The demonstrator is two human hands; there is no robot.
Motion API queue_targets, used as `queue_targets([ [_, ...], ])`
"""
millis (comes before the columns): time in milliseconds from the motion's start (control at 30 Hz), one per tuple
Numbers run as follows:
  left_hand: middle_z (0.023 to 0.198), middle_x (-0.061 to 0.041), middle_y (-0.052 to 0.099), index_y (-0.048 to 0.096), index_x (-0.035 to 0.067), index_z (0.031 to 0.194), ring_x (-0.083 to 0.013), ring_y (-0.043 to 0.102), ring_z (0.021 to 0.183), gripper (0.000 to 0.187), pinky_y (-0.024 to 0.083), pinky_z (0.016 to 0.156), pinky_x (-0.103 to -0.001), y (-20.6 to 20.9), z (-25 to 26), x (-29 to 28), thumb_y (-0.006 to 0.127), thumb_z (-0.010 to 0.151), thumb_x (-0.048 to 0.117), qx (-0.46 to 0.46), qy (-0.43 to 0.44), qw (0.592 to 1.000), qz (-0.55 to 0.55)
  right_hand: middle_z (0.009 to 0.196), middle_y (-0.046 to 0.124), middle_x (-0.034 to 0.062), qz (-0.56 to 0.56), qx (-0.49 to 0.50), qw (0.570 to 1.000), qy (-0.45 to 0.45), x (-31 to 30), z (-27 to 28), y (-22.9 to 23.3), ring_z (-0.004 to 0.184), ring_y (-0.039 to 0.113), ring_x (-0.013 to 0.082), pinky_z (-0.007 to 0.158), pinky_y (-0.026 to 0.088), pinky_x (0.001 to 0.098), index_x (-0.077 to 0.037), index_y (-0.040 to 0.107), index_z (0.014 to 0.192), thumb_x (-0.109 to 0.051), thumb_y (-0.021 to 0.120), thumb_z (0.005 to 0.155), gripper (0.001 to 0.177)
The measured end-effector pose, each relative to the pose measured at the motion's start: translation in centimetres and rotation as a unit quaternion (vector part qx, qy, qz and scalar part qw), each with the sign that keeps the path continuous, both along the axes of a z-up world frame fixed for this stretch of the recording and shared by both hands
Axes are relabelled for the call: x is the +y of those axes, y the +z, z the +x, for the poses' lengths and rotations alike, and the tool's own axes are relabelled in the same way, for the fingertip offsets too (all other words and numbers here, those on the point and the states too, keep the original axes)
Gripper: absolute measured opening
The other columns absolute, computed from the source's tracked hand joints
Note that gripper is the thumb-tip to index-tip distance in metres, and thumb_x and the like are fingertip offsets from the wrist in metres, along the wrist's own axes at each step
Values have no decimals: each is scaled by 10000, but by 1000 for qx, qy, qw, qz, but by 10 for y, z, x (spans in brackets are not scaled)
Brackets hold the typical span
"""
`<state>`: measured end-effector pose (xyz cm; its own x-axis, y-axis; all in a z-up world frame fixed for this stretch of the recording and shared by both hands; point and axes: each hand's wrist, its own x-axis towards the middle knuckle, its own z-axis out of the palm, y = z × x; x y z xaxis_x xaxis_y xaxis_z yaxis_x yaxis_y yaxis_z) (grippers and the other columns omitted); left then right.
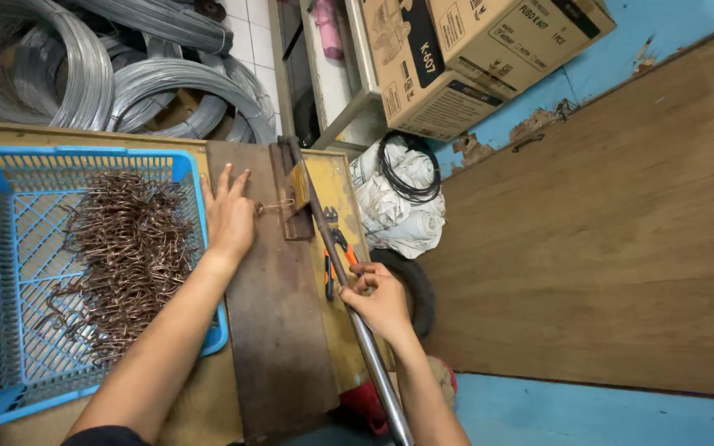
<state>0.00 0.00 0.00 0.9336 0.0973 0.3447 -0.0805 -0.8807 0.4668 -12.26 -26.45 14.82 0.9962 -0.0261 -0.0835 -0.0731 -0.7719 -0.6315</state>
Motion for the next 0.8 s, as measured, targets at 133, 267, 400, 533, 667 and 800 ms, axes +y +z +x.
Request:
queue_targets([
  [133,1466,-5,645,828,236,844,-312,358,1548,219,168,1243,-644,4,-4,-11,737,854,435,-15,-7,1000,-4,1094,767,87,14,-15,1000,9,4,-6,-4,1033,726,370,890,553,425,-77,698,607,-230,858,650,225],
  [267,1433,-14,658,817,246,820,-341,386,1518,164,188,1219,-659,-1,-6,-27,733,868,378,-25,-11,998,-54,1109,766,47,15,-7,1000,-13,9,-12,-5,1060,720,352,920,544,424,-94,686,594,-260,868,638,250],
  [400,1397,-8,670,813,235,804,-334,424,1481,135,242,1195,-637,-14,10,-34,749,843,348,-46,0,997,-64,1122,762,45,14,-15,1000,-9,6,-10,-11,1093,710,351,943,535,421,-92,694,608,-259,872,635,246],
  [533,1393,-13,663,817,242,843,-334,414,1488,117,275,1193,-599,-21,15,-32,735,862,322,-51,-12,996,-79,1154,756,67,20,-20,1000,8,4,-12,-19,1107,700,380,959,523,456,-88,705,617,-250,861,633,226],
  [667,1396,-9,668,822,236,820,-331,415,1491,126,295,1186,-582,-26,22,-29,739,871,316,-41,-10,996,-82,1185,747,104,48,-31,998,5,7,-12,-20,1136,685,403,984,506,478,-79,724,623,-209,843,646,178],
  [800,1389,33,667,822,321,893,-317,391,1511,121,282,1185,-600,-54,31,-34,750,838,402,-1,1,999,-36,1176,753,64,60,-24,998,-13,10,-8,-14,1132,695,360,1008,492,459,-98,741,617,-211,856,633,162],
])
